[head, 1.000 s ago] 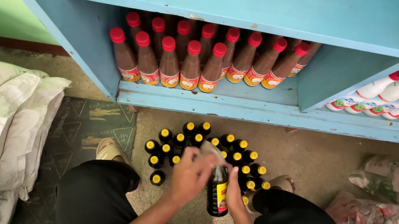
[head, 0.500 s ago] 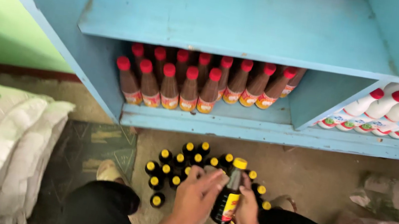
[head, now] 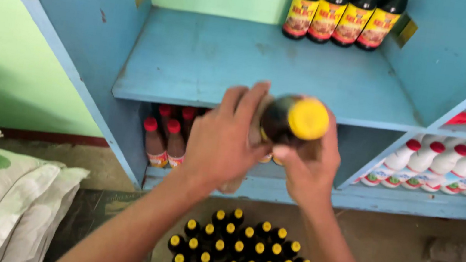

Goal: Wiping sauce bottles with a cloth and placing them on a grocery store shelf.

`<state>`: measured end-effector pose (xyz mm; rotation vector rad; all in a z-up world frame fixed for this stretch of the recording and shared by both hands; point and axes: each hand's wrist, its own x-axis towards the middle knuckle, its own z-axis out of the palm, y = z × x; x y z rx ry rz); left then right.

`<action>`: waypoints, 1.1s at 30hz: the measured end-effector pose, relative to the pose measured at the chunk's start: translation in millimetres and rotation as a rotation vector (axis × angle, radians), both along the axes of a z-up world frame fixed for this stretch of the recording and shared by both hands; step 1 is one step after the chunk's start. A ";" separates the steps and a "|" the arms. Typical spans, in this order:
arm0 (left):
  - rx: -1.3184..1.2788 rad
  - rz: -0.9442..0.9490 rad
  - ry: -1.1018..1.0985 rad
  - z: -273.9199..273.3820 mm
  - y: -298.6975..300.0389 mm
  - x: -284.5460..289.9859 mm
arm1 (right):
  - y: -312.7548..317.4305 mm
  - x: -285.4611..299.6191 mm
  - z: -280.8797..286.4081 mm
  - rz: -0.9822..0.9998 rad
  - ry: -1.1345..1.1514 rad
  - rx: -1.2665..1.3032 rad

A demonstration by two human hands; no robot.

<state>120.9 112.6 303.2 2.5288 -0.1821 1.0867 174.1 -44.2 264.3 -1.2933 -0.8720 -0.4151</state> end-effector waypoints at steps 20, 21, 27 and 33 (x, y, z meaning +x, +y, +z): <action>-0.232 0.093 0.518 9.5 68.6 160.2 | 80.5 186.6 15.0 -0.098 0.093 -0.286; -0.228 0.095 0.520 6.1 69.0 163.9 | 79.7 186.1 16.6 -0.097 0.095 -0.283; -0.192 0.155 0.570 -3.4 79.6 207.8 | 86.8 227.2 17.0 -0.121 0.234 -0.520; -0.095 0.162 0.559 -1.8 85.0 247.5 | 88.3 281.8 11.5 -0.255 0.314 -0.905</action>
